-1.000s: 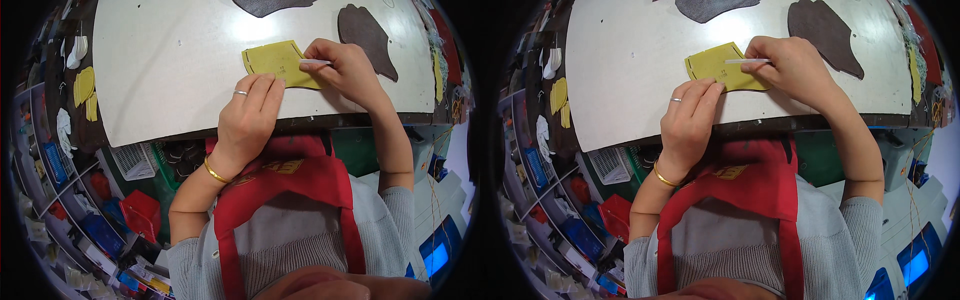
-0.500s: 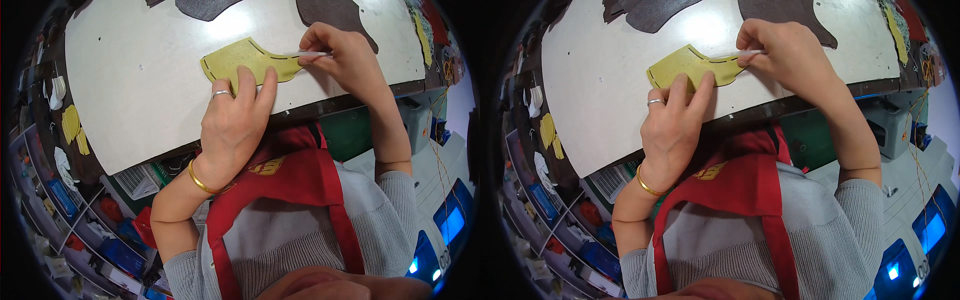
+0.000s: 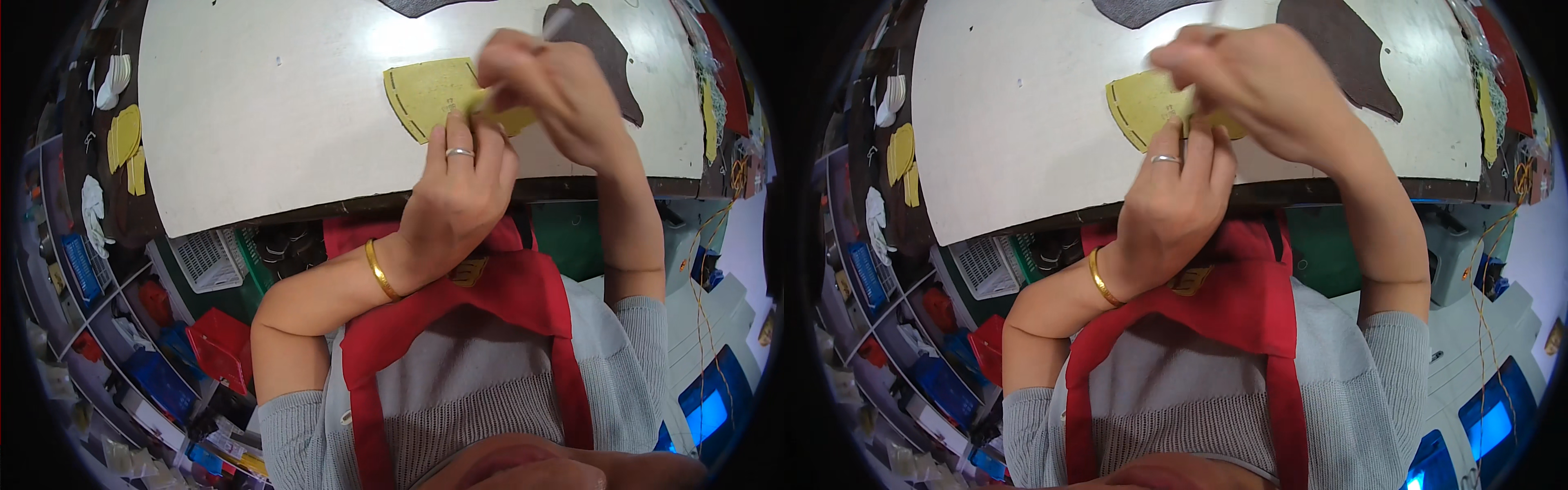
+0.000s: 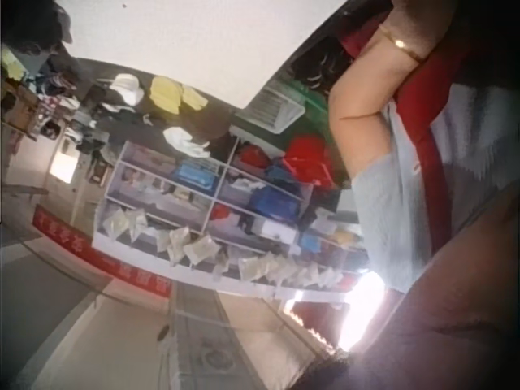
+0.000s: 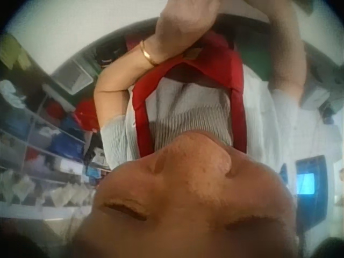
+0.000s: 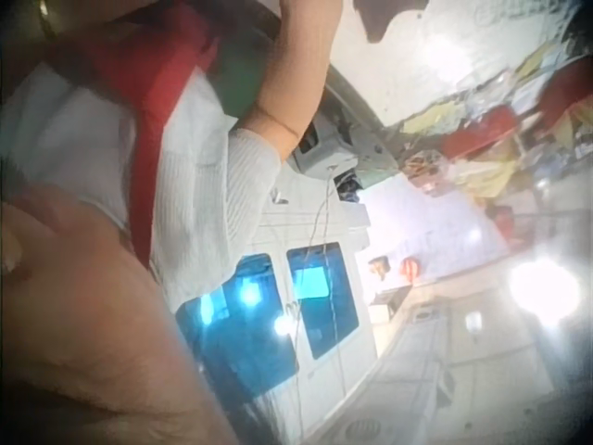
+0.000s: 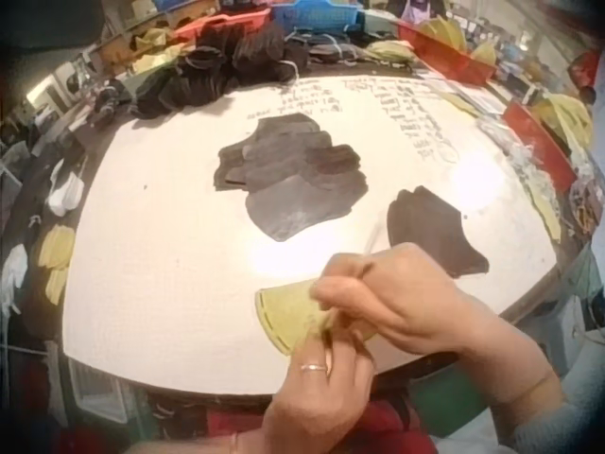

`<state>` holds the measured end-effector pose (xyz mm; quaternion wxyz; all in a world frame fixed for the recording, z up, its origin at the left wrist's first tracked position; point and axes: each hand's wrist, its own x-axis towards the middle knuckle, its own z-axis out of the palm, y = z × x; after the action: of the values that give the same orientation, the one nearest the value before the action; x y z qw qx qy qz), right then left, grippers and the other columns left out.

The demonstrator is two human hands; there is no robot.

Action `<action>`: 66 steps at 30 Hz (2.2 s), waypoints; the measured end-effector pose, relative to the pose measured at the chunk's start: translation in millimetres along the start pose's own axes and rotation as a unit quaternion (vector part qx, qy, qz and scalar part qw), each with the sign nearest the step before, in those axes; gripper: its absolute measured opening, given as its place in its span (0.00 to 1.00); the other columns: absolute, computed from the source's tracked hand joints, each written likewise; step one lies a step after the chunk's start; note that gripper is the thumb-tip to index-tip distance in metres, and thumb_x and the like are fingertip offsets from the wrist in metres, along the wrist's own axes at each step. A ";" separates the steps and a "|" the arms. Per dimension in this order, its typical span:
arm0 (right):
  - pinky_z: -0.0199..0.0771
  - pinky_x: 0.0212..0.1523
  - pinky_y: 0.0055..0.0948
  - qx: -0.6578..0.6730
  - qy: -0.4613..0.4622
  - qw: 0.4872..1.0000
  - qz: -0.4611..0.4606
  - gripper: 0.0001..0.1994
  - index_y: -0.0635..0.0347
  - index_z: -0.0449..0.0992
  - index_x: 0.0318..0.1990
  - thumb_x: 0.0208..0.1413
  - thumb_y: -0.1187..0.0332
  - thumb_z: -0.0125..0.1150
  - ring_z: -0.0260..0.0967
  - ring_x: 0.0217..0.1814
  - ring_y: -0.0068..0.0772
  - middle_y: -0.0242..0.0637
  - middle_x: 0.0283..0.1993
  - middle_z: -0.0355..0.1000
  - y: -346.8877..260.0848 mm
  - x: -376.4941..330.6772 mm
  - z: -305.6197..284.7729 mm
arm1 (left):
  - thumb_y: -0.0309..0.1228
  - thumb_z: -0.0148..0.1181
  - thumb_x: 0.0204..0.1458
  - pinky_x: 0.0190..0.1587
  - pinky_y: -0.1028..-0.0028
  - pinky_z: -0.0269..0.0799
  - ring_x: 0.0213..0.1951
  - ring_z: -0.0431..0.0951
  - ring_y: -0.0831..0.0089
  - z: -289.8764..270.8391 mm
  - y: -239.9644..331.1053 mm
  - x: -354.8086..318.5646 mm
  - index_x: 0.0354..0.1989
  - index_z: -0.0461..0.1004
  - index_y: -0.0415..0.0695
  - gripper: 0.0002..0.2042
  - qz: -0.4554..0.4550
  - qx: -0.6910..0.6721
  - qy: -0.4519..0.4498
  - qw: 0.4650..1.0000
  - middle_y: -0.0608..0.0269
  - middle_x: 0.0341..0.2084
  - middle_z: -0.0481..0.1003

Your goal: The person unfastens a bundle of shoe components, marks guidelines onto each piece using a stencil and a marking pen, and then gathers and secures the stack with a plastic tie.

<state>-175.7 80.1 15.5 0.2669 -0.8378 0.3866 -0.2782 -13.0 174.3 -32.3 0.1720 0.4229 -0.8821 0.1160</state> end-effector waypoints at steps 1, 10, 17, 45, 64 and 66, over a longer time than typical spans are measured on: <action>0.76 0.36 0.37 0.020 -0.035 0.999 -0.009 0.18 0.59 0.80 0.37 0.70 0.57 0.47 0.79 0.32 0.43 0.39 0.34 0.80 -6.9 9.9 9.6 | 0.27 0.59 0.49 0.47 0.65 0.79 0.40 0.78 0.56 -2.1 0.6 0.4 0.46 0.78 0.35 0.15 -0.012 -0.023 0.009 1.000 0.48 0.41 0.75; 0.74 0.29 0.47 -0.128 -0.029 0.989 -0.074 0.11 0.58 0.74 0.34 0.64 0.61 0.57 0.77 0.31 0.50 0.44 0.29 0.78 -7.0 55.7 53.0 | 0.36 0.55 0.54 0.52 0.53 0.78 0.48 0.78 0.49 3.7 9.3 -3.0 0.47 0.75 0.42 0.15 -0.032 -0.040 -0.012 0.999 0.50 0.46 0.74; 0.79 0.40 0.27 0.106 -0.005 0.986 0.129 0.16 0.63 0.80 0.44 0.71 0.59 0.51 0.81 0.40 0.30 0.35 0.39 0.79 24.9 8.4 -0.7 | 0.32 0.57 0.51 0.43 0.67 0.79 0.41 0.79 0.52 1.4 5.6 5.6 0.49 0.77 0.46 0.16 -0.016 0.030 -0.006 0.999 0.55 0.46 0.75; 0.71 0.26 0.38 -0.137 0.057 0.985 0.092 0.11 0.59 0.76 0.37 0.66 0.61 0.59 0.74 0.26 0.46 0.40 0.24 0.73 20.3 -78.4 -22.7 | 0.33 0.60 0.51 0.24 0.81 0.64 0.26 0.67 0.71 -6.0 4.2 24.1 0.52 0.77 0.60 0.18 -0.017 0.091 -0.081 0.992 0.72 0.40 0.73; 0.76 0.41 0.23 -0.021 0.101 0.934 0.341 0.10 0.64 0.84 0.44 0.62 0.67 0.62 0.75 0.37 0.14 0.30 0.35 0.82 48.0 -66.0 -74.8 | 0.28 0.67 0.46 0.42 0.67 0.76 0.40 0.77 0.61 17.8 -76.4 64.0 0.39 0.77 0.44 0.11 -0.024 -0.095 0.127 0.987 0.61 0.36 0.77; 0.74 0.41 0.21 -0.271 0.093 0.886 0.365 0.10 0.63 0.84 0.45 0.63 0.68 0.62 0.74 0.38 0.13 0.29 0.36 0.81 50.6 -66.7 -82.0 | 0.28 0.68 0.46 0.43 0.66 0.76 0.41 0.77 0.61 23.9 -90.2 56.5 0.41 0.77 0.44 0.13 -0.059 -0.074 0.061 0.994 0.61 0.38 0.77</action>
<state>-292.6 85.9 22.2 0.0746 -0.6478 0.7483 -0.1221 20.0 70.5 -26.0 0.2629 0.4527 -0.8495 0.0659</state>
